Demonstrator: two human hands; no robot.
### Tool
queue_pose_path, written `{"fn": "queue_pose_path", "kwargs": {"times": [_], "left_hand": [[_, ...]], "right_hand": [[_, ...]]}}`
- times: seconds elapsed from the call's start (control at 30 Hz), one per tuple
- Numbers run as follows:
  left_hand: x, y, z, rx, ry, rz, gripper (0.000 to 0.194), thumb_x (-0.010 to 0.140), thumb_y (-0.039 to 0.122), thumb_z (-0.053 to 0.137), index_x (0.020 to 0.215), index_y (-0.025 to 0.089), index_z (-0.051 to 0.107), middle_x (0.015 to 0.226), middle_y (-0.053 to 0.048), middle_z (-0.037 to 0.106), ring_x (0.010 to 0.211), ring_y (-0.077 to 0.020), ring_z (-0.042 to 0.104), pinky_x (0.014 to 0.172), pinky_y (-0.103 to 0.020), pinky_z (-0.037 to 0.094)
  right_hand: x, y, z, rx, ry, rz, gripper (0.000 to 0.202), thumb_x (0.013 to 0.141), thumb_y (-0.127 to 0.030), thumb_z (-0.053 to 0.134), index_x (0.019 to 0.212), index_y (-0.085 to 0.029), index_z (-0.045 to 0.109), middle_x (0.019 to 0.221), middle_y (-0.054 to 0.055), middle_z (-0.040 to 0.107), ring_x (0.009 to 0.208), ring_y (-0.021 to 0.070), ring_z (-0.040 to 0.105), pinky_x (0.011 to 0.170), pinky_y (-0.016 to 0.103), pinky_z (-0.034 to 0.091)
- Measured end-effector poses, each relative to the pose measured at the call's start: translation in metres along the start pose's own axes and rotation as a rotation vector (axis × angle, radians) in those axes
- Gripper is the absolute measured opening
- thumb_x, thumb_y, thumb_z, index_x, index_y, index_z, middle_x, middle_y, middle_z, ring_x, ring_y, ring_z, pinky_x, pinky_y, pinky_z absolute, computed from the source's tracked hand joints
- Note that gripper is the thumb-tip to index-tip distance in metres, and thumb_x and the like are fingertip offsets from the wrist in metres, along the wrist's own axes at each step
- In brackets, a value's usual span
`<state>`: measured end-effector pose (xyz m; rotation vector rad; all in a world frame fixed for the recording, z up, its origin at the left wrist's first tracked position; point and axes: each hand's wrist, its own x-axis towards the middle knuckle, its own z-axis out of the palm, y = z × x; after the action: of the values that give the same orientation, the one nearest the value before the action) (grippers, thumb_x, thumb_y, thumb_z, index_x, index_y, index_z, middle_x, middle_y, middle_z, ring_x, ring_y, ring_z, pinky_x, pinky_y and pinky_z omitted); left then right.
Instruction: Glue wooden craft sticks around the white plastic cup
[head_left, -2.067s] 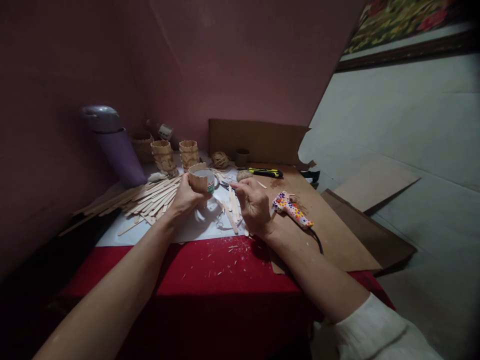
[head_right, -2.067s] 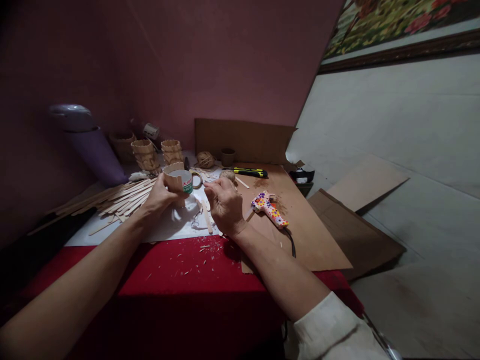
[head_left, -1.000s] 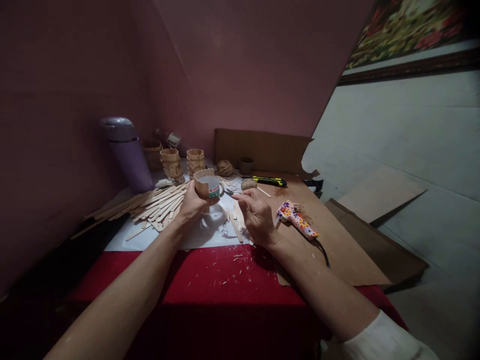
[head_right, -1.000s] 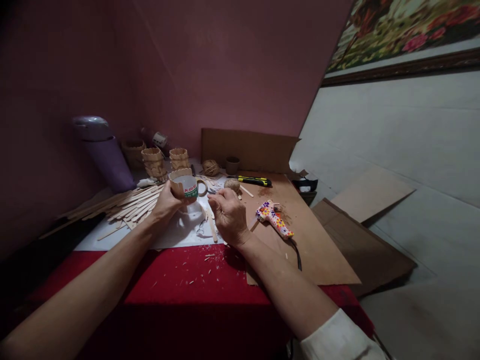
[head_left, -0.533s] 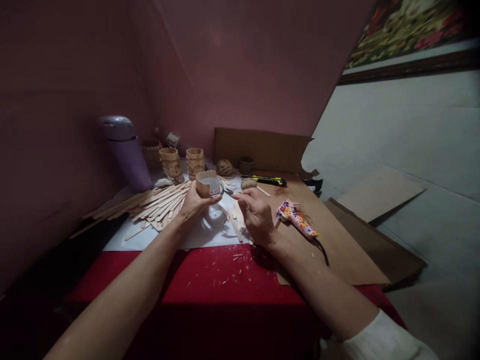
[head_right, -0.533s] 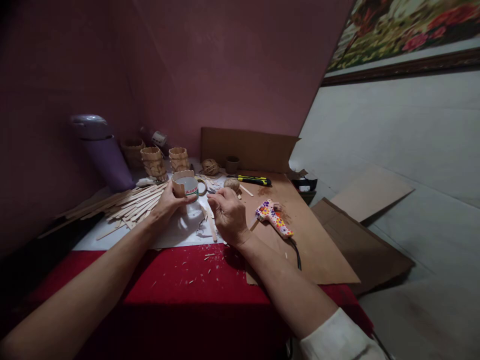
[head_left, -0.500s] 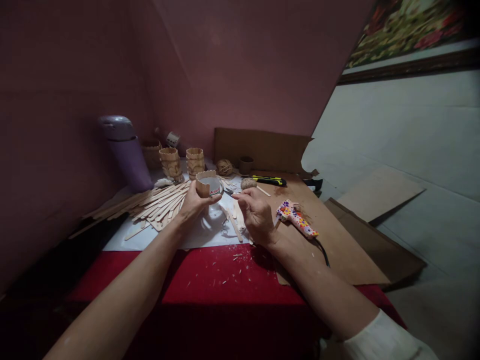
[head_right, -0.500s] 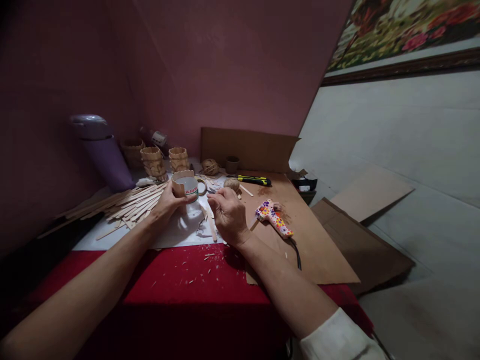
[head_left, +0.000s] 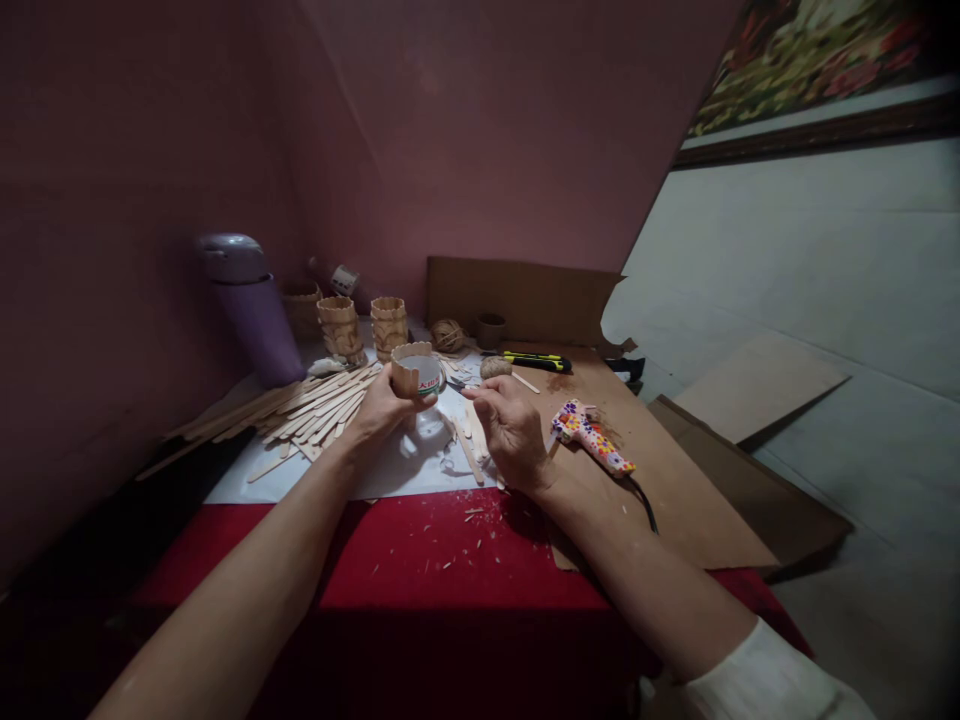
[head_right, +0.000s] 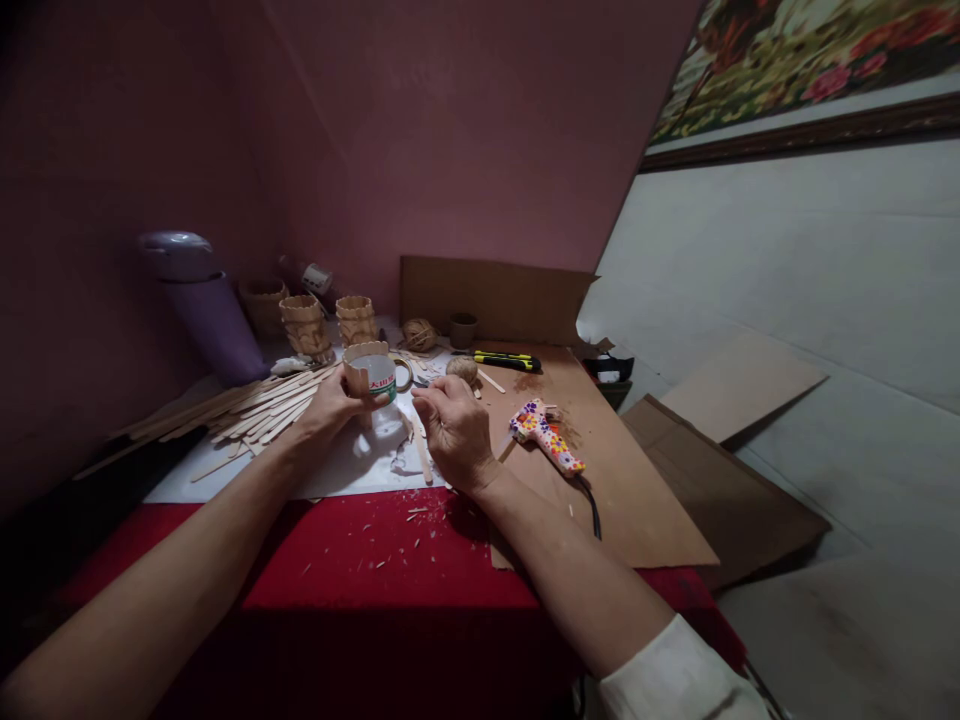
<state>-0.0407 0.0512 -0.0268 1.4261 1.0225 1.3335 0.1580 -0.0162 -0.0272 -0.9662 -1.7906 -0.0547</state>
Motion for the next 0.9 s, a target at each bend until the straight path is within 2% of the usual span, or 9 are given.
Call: {"fn": "queue_pose_path", "kwargs": {"times": [0.33,0.63,0.73,0.9], "left_hand": [[0.0,0.0,0.001,-0.026,-0.008,0.008,0.067,0.046,0.031,0.093,0.103,0.016,0.06,0.096,-0.006,0.071,0.084,-0.0217,0.065,0.078,-0.035,0.049],[-0.005,0.011,0.007,-0.032,0.014,-0.014,0.071,0.04,0.031,0.094,0.1,0.017,0.059,0.093,-0.006,0.07,0.084,-0.0237,0.066,0.075,-0.035,0.052],[-0.007,0.013,0.009,-0.059,0.014,-0.002,0.073,0.044,0.039,0.094,0.104,0.019,0.059,0.096,-0.006,0.07,0.089,-0.0249,0.067,0.077,-0.035,0.053],[-0.004,0.012,0.007,-0.159,0.202,0.044,0.072,0.06,0.062,0.083,0.114,0.022,0.058,0.113,-0.009,0.065,0.109,-0.0267,0.063,0.09,-0.035,0.051]], "right_hand": [[0.0,0.001,0.001,0.008,0.005,-0.002,0.051,0.105,-0.052,0.036,0.106,-0.021,0.076,0.099,0.01,0.065,0.094,0.0226,0.064,0.081,0.039,0.054],[0.0,0.0,0.0,0.003,-0.012,0.006,0.054,0.105,-0.054,0.033,0.106,-0.02,0.075,0.098,0.01,0.064,0.093,0.0221,0.063,0.081,0.039,0.054],[0.0,-0.001,0.0,0.008,-0.01,0.004,0.054,0.105,-0.053,0.034,0.105,-0.019,0.075,0.097,0.011,0.064,0.093,0.0226,0.063,0.08,0.04,0.054],[0.0,-0.004,0.0,0.018,-0.022,0.012,0.054,0.105,-0.052,0.033,0.102,-0.019,0.076,0.096,0.01,0.064,0.092,0.0221,0.063,0.079,0.038,0.054]]}}
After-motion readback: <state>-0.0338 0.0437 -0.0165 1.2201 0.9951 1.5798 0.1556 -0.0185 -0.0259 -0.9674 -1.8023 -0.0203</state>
